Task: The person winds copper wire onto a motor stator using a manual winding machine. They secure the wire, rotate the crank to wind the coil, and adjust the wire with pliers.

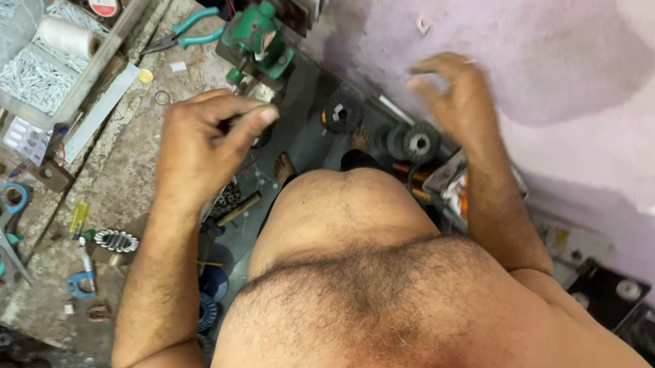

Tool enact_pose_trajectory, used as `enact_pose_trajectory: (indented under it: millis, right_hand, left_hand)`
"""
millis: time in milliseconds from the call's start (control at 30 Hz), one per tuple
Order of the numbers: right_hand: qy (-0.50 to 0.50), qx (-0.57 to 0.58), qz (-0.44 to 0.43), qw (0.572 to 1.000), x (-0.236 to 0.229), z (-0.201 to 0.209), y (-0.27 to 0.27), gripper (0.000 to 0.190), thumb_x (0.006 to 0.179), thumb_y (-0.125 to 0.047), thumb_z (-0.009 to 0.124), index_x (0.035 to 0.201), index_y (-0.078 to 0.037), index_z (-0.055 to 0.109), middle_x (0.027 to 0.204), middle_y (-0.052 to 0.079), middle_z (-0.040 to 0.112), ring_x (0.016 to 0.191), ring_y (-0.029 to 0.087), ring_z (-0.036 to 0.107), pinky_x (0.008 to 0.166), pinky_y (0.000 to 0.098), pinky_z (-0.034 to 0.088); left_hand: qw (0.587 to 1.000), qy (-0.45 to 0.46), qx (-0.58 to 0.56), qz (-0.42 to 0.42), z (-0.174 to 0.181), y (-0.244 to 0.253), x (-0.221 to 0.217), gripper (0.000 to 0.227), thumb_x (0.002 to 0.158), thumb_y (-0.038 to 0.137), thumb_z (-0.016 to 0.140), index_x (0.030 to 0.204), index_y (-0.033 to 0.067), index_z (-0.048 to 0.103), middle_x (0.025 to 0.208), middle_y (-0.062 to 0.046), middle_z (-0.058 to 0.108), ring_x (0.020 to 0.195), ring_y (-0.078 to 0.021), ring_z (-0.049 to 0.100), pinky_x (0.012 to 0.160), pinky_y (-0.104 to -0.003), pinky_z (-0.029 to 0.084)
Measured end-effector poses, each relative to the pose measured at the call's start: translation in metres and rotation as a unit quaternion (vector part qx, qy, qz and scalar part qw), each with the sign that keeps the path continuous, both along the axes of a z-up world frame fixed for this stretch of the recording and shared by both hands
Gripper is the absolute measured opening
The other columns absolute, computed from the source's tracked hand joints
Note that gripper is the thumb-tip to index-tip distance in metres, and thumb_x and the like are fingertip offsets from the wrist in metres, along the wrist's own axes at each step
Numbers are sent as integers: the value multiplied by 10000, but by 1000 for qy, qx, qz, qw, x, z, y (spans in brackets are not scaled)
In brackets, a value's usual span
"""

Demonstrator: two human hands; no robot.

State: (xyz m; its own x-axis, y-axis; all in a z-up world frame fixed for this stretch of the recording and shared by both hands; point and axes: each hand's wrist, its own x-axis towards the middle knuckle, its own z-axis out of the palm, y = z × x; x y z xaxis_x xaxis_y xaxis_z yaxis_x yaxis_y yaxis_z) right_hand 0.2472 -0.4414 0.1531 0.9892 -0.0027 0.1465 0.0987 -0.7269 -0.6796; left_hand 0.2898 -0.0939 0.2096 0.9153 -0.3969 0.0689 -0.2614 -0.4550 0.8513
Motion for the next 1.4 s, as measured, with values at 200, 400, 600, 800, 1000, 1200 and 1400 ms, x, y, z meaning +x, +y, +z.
enact_pose_trajectory:
  millis: [200, 400, 600, 800, 1000, 1200, 1400]
  right_hand:
    - [85, 375, 300, 873, 44, 27, 28, 385, 940, -136, 775, 1300, -140, 642, 1137, 46, 699, 1028, 119, 648, 917, 279, 536]
    - [-4, 209, 187, 960, 77, 27, -49, 111, 943, -25, 822, 1053, -23, 802, 776, 34, 621, 688, 81, 500, 605, 253, 378]
    - [48, 187, 149, 970, 105, 12, -91, 90, 965, -42, 797, 1051, -15, 792, 836, 34, 682, 737, 92, 619, 660, 240, 479]
    - [51, 251, 406, 877, 117, 25, -61, 546, 882, -75, 800, 1353, 55, 556, 1246, 128, 650, 1157, 206, 612, 983, 348, 492]
    - [118, 323, 357, 869, 126, 15, -19, 321, 949, -66, 829, 1255, -44, 734, 923, -5, 646, 759, 50, 538, 645, 210, 433]
    - [61, 246, 277, 927, 136, 23, -15, 143, 936, -50, 848, 1072, -51, 802, 738, -32, 578, 649, 33, 449, 584, 191, 352]
    - [208, 408, 248, 853, 133, 33, 16, 297, 873, -72, 852, 1154, -109, 766, 927, -30, 718, 787, 46, 623, 697, 209, 492]
  left_hand:
    - [998, 19, 60, -13, 12, -81, 12, 201, 926, 319, 780, 968, 126, 815, 866, -31, 780, 672, -161, 720, 616, -335, 582]
    - [998, 20, -26, 58, 20, -102, 11, 154, 931, 233, 796, 977, 86, 805, 864, -42, 777, 741, -152, 737, 662, -307, 574]
    - [988, 11, -12, 155, 19, -114, 0, 160, 940, 231, 813, 986, 78, 799, 856, -65, 761, 740, -163, 721, 666, -312, 562]
    - [988, -45, 43, 143, 17, -140, 11, 135, 931, 205, 810, 957, 73, 802, 871, -74, 764, 734, -210, 728, 662, -365, 574]
    - [992, -55, 29, 110, 7, -132, 30, 141, 930, 204, 822, 948, 65, 801, 858, -81, 761, 725, -202, 727, 638, -357, 571]
    - [991, 13, -19, 135, 8, -93, 37, 158, 935, 242, 818, 975, 89, 808, 843, -56, 765, 649, -153, 695, 564, -319, 544]
    - [995, -31, -22, 90, 8, -87, 52, 149, 943, 222, 823, 972, 76, 813, 860, -80, 763, 727, -175, 721, 647, -331, 563]
